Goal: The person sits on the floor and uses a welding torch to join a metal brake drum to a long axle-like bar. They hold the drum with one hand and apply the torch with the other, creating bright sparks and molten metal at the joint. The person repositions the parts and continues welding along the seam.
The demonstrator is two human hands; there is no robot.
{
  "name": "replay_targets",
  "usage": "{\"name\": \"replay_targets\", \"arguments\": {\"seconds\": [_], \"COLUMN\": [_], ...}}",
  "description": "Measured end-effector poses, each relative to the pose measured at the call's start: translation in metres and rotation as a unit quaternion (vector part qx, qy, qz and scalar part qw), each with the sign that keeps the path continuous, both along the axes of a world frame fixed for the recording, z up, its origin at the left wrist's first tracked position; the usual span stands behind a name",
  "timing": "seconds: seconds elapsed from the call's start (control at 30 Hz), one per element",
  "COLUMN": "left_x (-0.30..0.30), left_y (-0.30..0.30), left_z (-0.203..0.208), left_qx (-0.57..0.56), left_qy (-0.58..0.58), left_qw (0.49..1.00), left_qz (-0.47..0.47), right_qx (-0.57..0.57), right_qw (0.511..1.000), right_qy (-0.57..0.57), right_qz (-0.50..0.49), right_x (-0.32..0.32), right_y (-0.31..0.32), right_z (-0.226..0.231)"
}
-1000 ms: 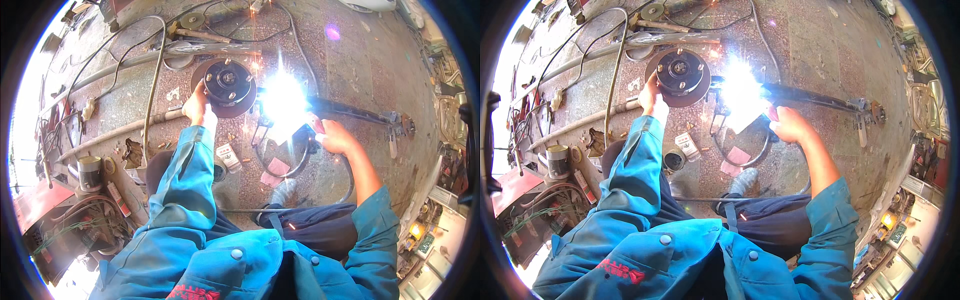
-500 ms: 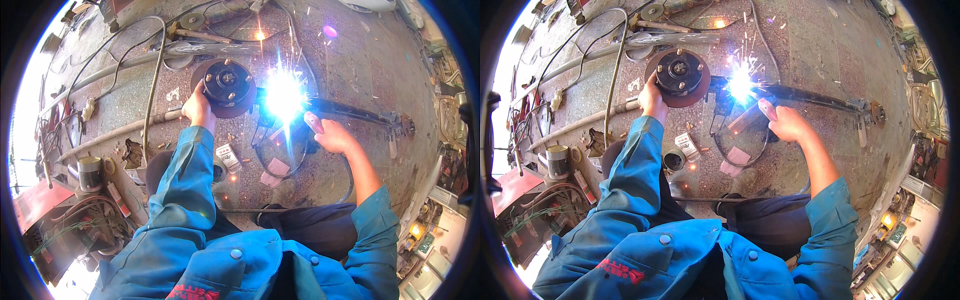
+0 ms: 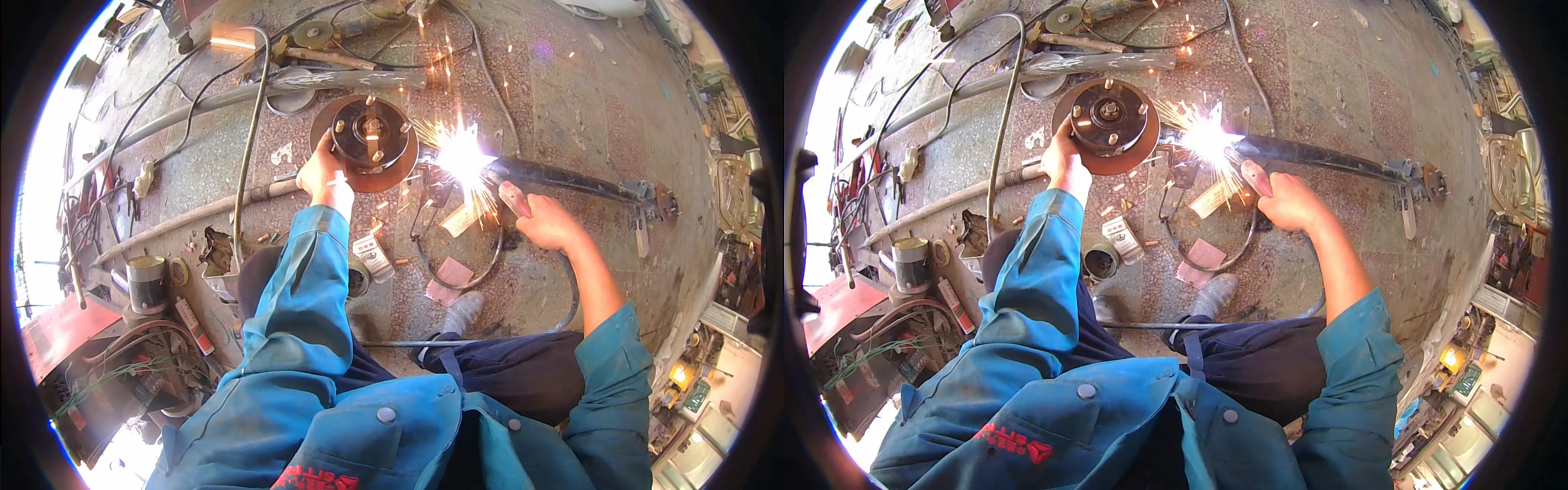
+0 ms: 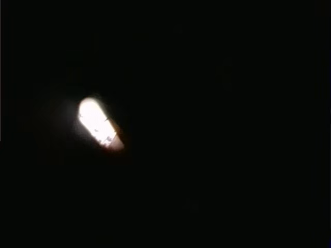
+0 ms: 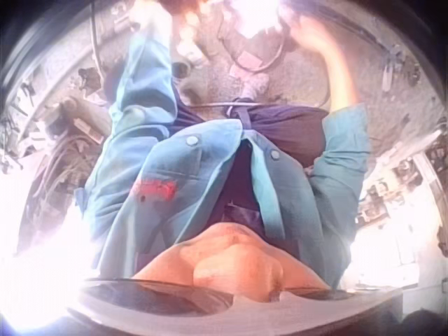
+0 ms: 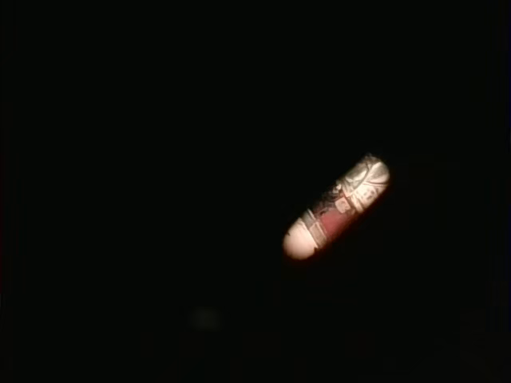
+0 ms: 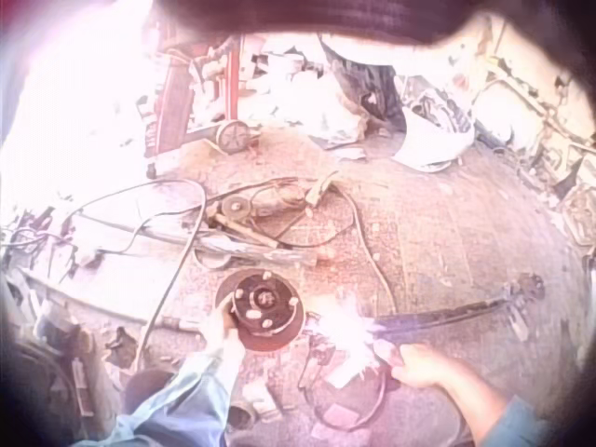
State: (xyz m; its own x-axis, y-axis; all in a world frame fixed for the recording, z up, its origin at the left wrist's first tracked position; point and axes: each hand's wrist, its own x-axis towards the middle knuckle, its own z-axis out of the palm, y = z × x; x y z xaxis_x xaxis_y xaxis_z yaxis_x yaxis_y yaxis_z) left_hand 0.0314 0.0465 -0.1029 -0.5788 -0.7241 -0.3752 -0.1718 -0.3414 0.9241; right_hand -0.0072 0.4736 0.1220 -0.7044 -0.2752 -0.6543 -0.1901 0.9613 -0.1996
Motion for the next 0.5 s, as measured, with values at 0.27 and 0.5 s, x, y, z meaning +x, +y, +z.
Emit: {"name": "replay_targets", "arguments": {"seconds": [0.27,0.5], "left_x": [-0.008,-0.010], "left_y": [0.041,0.034], "left_z": [0.086,0.065], "left_qx": [0.275,0.275], "left_qy": [0.034,0.070], "left_qw": [0.949,0.948], "left_qz": [0.148,0.146], "right_qx": [0.029,0.012], "right_qw": [0.999,1.000], "right_qy": [-0.011,-0.005], "right_qz": [-0.017,-0.001], "right_x": [0.003,0.001], "right_y": [-0.002,0.002], "right_z": [0.013,0.003]}}
